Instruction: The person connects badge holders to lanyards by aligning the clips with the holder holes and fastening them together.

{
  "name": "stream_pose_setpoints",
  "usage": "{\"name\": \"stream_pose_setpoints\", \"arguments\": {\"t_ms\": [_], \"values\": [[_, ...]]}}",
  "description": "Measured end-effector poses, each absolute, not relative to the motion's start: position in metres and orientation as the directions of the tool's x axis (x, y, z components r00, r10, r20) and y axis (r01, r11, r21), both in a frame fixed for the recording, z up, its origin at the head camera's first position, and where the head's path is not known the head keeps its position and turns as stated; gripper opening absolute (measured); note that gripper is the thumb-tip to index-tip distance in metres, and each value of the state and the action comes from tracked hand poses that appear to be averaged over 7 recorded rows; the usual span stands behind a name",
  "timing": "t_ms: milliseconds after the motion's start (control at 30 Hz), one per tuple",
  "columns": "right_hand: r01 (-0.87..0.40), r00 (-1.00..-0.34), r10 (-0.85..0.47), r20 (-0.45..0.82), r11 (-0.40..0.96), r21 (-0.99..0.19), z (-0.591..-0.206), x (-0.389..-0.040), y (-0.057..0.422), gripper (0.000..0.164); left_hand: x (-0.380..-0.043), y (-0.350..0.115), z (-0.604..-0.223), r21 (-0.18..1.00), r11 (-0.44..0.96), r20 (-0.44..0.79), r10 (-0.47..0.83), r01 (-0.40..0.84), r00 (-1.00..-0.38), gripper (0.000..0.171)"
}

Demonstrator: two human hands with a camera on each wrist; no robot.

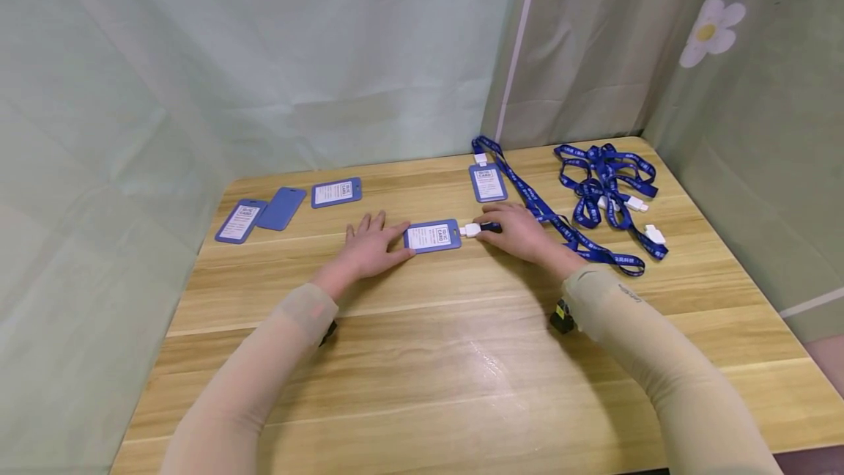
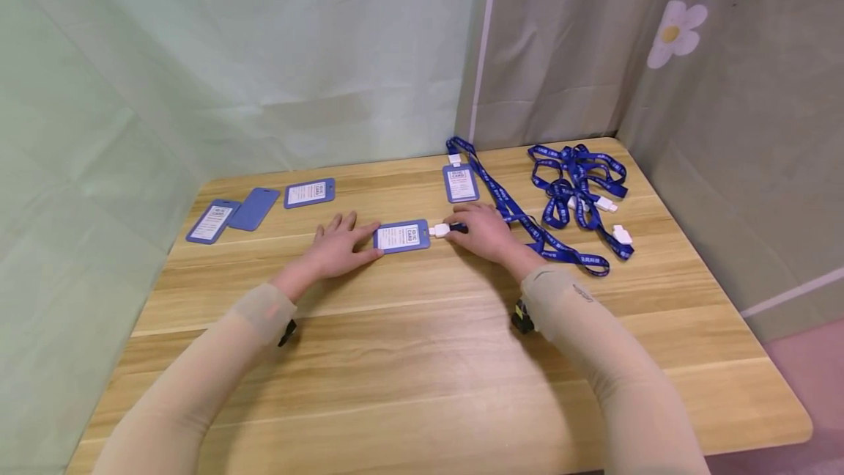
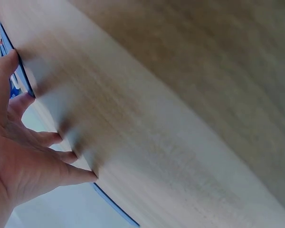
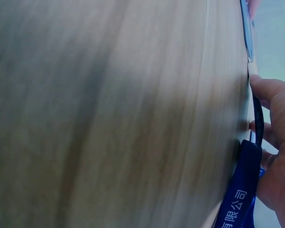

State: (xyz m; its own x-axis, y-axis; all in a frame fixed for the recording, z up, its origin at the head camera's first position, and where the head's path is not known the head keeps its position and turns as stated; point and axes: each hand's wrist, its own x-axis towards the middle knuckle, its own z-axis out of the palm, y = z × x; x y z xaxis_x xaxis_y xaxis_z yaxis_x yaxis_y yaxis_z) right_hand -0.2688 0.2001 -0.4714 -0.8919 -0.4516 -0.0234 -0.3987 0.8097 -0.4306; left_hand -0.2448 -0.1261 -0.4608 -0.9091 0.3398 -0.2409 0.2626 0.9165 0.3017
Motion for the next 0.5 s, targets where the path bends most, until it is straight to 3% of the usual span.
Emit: {"name": "stream_pose_setpoints", "arguments": {"t_ms": [500], "values": [[-0.368, -0.904, -0.427, -0.037, 0.816, -0.445, -0.4711, -0.2673, 0.1982, 0.042, -0.2446, -0.1231, -0.4608, 0.29, 0.914, -0.237, 0.355, 0.282, -0.904, 0.072]]}}
